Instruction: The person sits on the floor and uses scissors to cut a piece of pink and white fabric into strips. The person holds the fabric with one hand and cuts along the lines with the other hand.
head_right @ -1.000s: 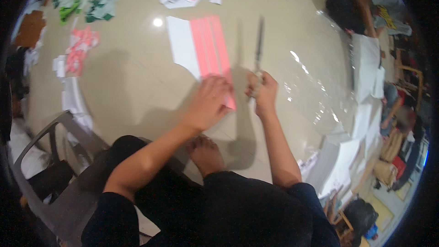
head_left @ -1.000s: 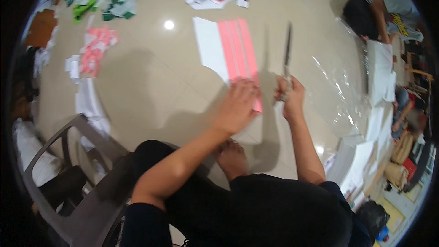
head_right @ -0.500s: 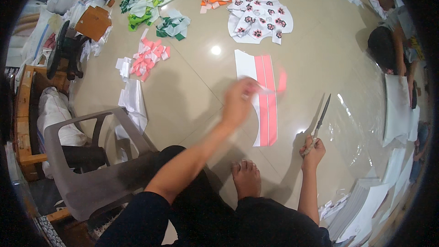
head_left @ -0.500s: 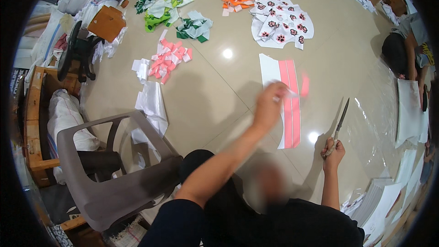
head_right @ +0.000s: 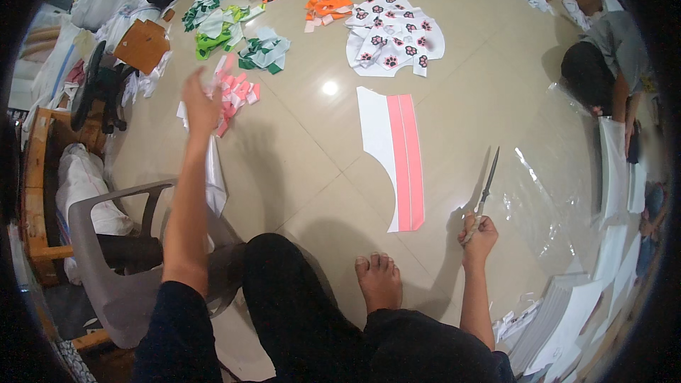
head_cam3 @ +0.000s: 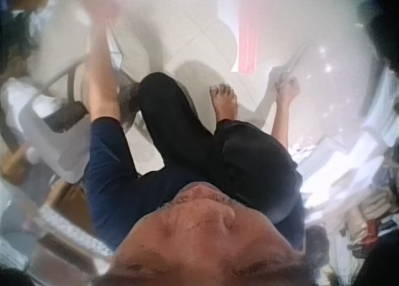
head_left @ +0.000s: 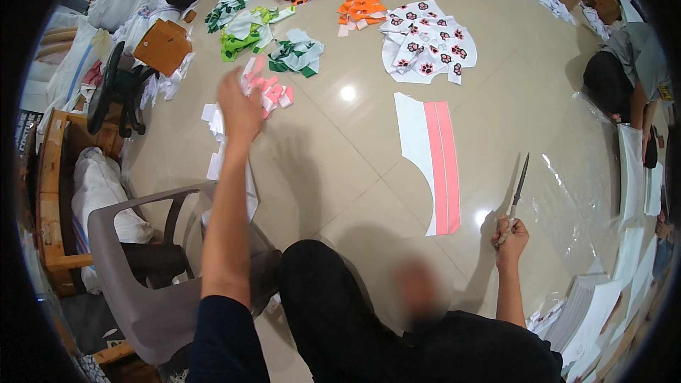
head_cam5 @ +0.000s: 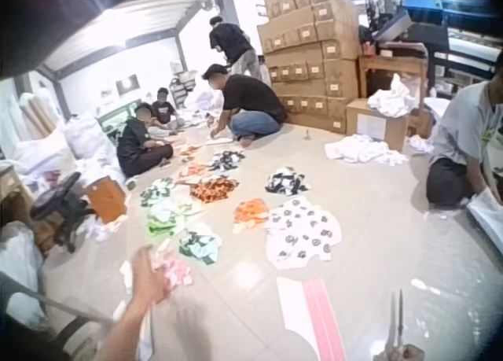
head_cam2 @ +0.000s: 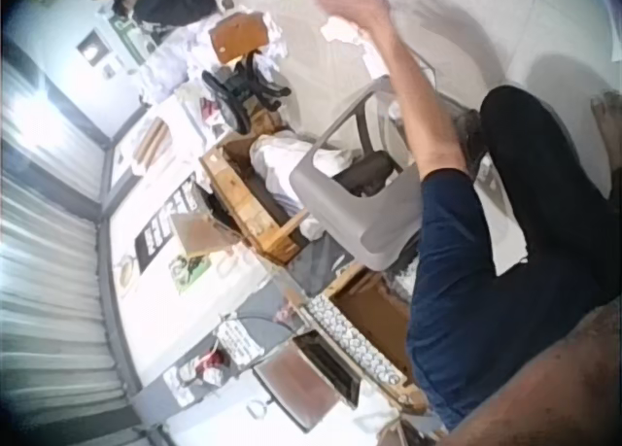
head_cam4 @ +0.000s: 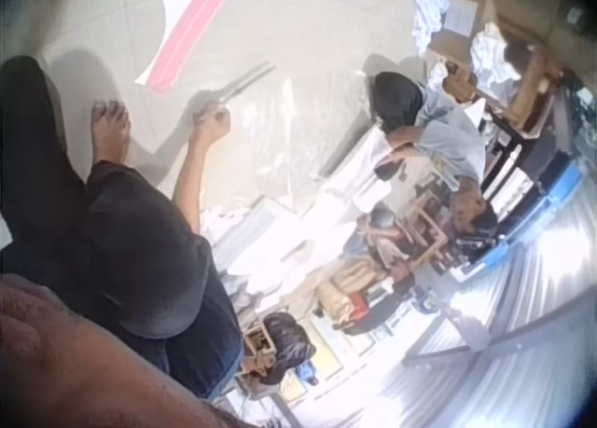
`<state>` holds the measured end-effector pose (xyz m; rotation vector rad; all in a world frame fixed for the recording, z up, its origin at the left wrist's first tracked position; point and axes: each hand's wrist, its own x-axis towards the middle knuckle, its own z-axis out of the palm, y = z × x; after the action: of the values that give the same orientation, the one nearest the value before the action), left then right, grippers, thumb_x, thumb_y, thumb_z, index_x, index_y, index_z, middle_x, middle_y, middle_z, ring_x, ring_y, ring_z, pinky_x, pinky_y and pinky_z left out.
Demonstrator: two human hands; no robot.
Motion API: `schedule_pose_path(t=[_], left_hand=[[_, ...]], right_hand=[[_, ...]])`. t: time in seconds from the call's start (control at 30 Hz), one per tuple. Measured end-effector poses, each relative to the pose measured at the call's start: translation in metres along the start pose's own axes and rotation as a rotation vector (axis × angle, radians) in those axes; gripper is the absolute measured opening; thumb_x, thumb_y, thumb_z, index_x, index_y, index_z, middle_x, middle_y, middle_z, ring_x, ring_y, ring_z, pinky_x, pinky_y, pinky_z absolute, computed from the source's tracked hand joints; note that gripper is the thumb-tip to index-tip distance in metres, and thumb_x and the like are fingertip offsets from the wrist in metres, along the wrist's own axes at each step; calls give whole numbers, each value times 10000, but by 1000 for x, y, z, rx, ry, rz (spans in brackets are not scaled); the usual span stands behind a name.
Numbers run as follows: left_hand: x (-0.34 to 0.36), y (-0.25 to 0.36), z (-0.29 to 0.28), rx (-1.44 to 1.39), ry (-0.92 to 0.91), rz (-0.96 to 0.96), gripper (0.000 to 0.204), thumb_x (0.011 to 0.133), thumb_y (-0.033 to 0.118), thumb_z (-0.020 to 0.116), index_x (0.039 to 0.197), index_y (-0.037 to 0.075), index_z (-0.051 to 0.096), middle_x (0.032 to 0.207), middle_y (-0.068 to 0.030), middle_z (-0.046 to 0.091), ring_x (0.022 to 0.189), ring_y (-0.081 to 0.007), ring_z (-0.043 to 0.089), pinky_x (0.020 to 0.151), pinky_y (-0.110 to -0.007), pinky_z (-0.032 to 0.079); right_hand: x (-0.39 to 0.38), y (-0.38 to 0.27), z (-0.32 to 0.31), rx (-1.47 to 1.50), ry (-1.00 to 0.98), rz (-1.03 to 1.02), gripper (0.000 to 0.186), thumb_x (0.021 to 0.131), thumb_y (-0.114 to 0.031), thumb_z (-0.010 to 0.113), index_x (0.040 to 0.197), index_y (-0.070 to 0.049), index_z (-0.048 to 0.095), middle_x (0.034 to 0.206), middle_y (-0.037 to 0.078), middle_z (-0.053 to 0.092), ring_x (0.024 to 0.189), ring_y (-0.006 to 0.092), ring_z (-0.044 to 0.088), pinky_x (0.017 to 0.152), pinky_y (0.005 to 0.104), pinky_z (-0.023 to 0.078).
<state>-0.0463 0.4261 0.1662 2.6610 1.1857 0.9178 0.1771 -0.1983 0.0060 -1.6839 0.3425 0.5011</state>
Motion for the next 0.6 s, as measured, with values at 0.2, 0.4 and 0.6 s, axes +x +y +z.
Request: schedule_pose_path(t=[0.2,0.4,0.6], left_hand=[[-133,128,109,-288,-469,223,659,986,206,799,1562,11,543,1644,-286,488,1565,-496,419,1326,-580,326],[-211,231,141,-339,-655,291,783,1037,392,763,1655,15,465,1776,-311,314,1655,-580,242,1346,-678,222],[-239,252,162,-293,-619,333,818,1087,510,647,1720,51,405,1815,-286,269,1675,-578,188,1342,-713,166]], right_hand=[[-12,7,1,-48,-13,-30,336,1013,-231,859,874,-63,603,665,-13,591,493,61,534,449,251,428],[-20,13,-16,-154,4,-61,320,1013,-205,848,876,-55,602,692,4,610,507,83,550,469,275,477],[-42,33,-36,-137,-165,-60,241,1001,-129,838,915,-38,632,773,38,679,620,109,650,544,295,558]])
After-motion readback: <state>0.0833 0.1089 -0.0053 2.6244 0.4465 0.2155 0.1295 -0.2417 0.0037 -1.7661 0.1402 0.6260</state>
